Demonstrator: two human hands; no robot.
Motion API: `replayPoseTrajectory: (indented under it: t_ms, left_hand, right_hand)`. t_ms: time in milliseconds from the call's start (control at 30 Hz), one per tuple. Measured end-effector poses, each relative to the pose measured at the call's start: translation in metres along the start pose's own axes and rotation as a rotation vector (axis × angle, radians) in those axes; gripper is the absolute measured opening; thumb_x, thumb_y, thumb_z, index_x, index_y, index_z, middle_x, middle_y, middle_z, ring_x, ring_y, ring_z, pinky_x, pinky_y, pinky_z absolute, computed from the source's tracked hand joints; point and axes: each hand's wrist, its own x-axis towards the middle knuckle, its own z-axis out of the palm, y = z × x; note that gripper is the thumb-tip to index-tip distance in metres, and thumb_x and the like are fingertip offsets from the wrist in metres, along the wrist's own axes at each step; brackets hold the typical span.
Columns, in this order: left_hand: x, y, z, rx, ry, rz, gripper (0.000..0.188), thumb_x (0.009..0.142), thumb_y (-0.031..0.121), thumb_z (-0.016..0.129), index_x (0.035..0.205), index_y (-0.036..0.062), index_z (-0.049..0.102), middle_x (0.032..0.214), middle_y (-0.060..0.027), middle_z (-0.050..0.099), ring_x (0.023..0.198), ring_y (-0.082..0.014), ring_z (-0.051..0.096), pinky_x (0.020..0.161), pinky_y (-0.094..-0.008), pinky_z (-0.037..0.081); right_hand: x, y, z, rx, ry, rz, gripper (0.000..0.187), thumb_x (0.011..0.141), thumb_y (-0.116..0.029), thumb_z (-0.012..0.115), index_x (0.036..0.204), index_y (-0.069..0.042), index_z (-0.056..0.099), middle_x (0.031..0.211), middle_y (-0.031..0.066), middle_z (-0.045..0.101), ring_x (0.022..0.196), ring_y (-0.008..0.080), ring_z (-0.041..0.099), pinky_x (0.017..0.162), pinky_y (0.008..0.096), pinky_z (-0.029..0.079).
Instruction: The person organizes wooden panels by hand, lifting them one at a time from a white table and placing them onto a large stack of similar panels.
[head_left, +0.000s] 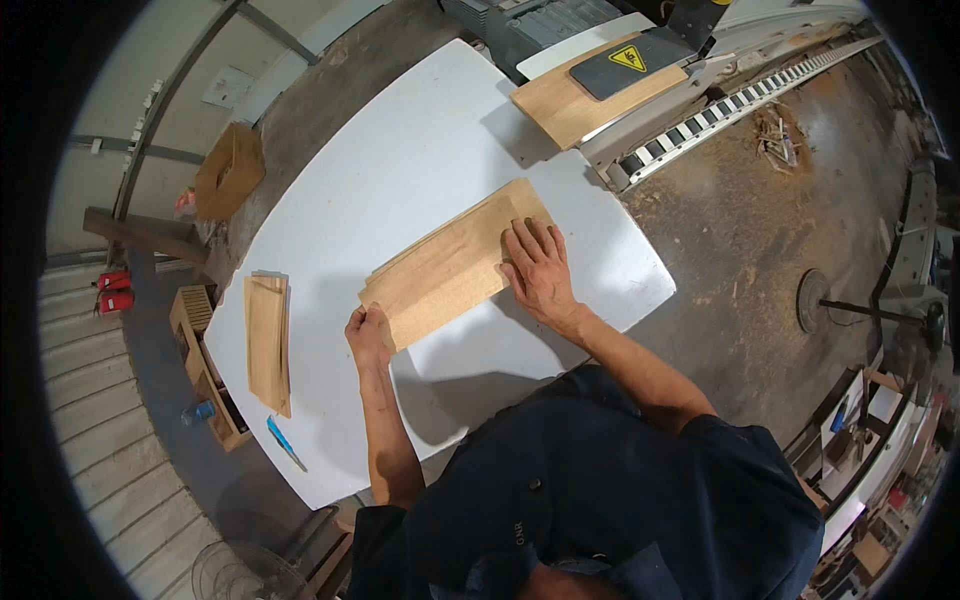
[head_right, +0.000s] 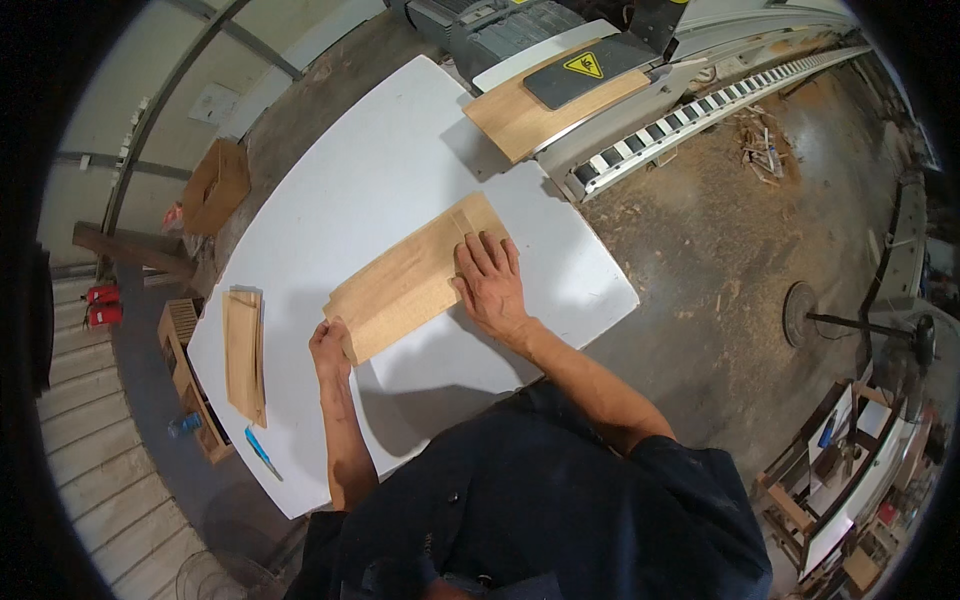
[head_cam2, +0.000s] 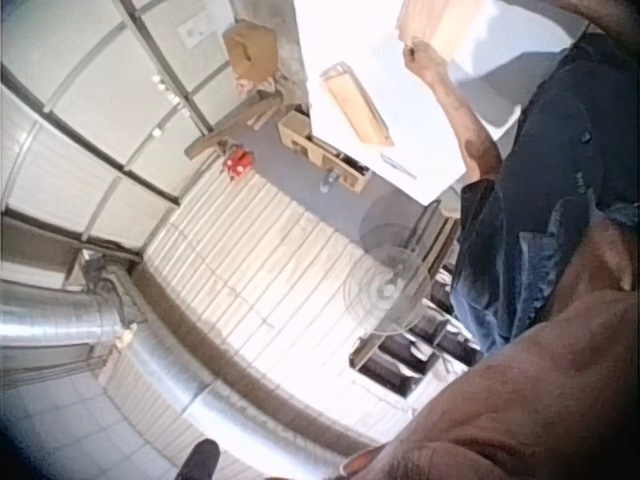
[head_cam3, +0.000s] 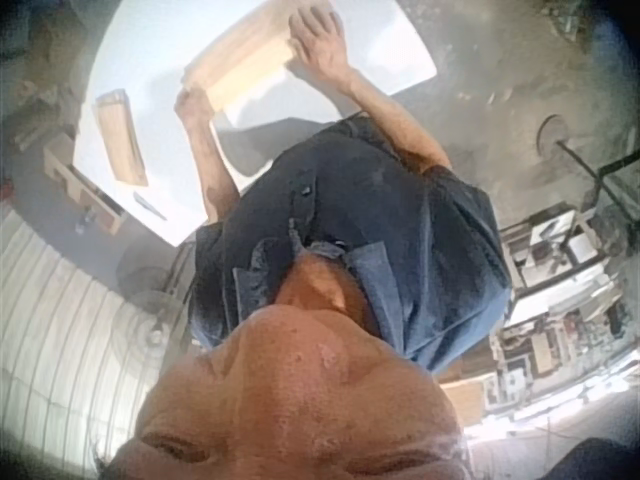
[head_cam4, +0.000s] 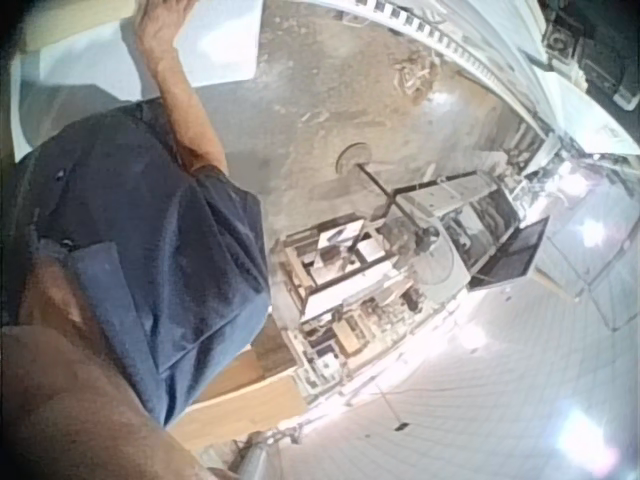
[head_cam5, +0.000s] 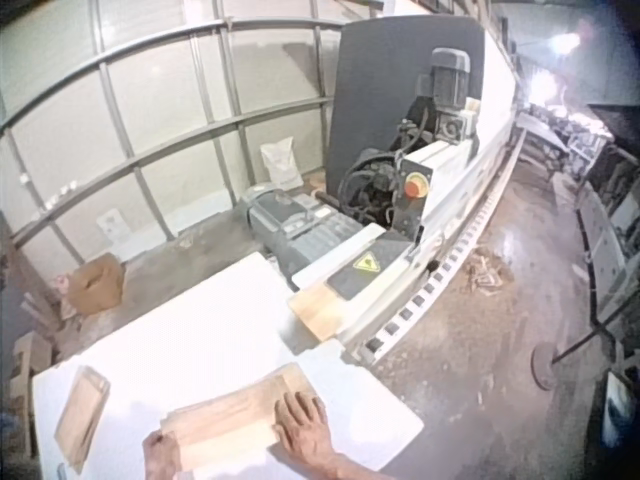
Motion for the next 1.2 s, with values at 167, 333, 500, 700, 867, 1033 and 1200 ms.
replayPoseTrajectory:
  t_ms: [167,333,500,700,867,1033,1200]
  left_hand:
    - [0.009,-0.001,-0.026,0.003,0.037,0.0,0.018,0.092,0.015,0.067,0.098,-0.0013,0.061,0.091,-0.0062,0.063,0.079,-0.0144,0.058,0.075,-0.0302,0.051]
    - [-0.005,0.01,-0.006,0.186,0.059,0.098,0.04,0.088,0.021,0.075,0.11,-0.0068,0.057,0.101,-0.0111,0.063,0.084,-0.0178,0.06,0.078,-0.0316,0.051]
    - [0.006,0.007,-0.015,0.208,0.061,0.008,0.052,0.084,0.022,0.079,0.114,-0.0105,0.052,0.108,-0.0177,0.063,0.09,-0.0239,0.064,0.076,-0.0352,0.055]
    - [0.006,0.003,-0.012,0.099,-0.006,0.055,0.044,0.084,0.017,0.079,0.11,-0.007,0.053,0.103,-0.0148,0.064,0.087,-0.0195,0.062,0.078,-0.0311,0.053]
    - [0.002,0.02,0.011,0.152,-0.08,0.032,0.05,0.082,0.013,0.079,0.115,-0.0076,0.049,0.107,-0.0167,0.064,0.091,-0.0209,0.064,0.081,-0.032,0.053]
    - [-0.015,0.03,0.041,0.141,-0.153,-0.016,0.058,0.078,0.012,0.082,0.12,-0.0071,0.047,0.112,-0.0181,0.062,0.098,-0.0254,0.064,0.085,-0.0378,0.054]
    - [-0.012,0.027,0.039,0.148,-0.141,-0.053,0.062,0.076,0.011,0.083,0.122,-0.008,0.046,0.113,-0.0193,0.062,0.099,-0.027,0.064,0.087,-0.0383,0.053]
  right_hand:
    - [-0.003,0.017,-0.001,0.011,-0.069,-0.071,0.062,0.098,-0.034,0.053,0.144,0.004,0.038,0.147,0.0238,0.041,0.14,0.0409,0.033,0.118,0.0531,0.021]
    - [0.031,0.004,0.008,0.11,-0.151,-0.207,0.078,0.099,-0.052,0.042,0.147,0.008,0.028,0.152,0.0263,0.032,0.143,0.041,0.026,0.12,0.049,0.016]
    - [0.042,0.027,0.021,-0.132,-0.221,-0.247,0.096,0.094,-0.067,0.033,0.15,0.009,0.017,0.156,0.0271,0.021,0.147,0.039,0.018,0.122,0.0464,0.012]
    - [0.053,0.048,0.001,0.166,-0.183,-0.047,0.085,0.097,-0.055,0.043,0.149,0.007,0.02,0.155,0.0282,0.023,0.145,0.0405,0.022,0.12,0.0473,0.018]
    - [0.063,0.033,-0.004,0.12,-0.12,-0.043,0.074,0.098,-0.043,0.048,0.148,0.006,0.025,0.152,0.0287,0.029,0.143,0.0419,0.027,0.119,0.0471,0.021]
    - [0.07,0.0,0.028,0.112,-0.179,-0.241,0.08,0.098,-0.055,0.041,0.149,0.004,0.025,0.154,0.0261,0.028,0.144,0.0397,0.025,0.12,0.0455,0.02]
    - [0.076,0.019,0.025,-0.04,-0.226,-0.237,0.086,0.098,-0.064,0.03,0.153,0.002,0.02,0.158,0.0239,0.022,0.148,0.0356,0.02,0.122,0.0431,0.015]
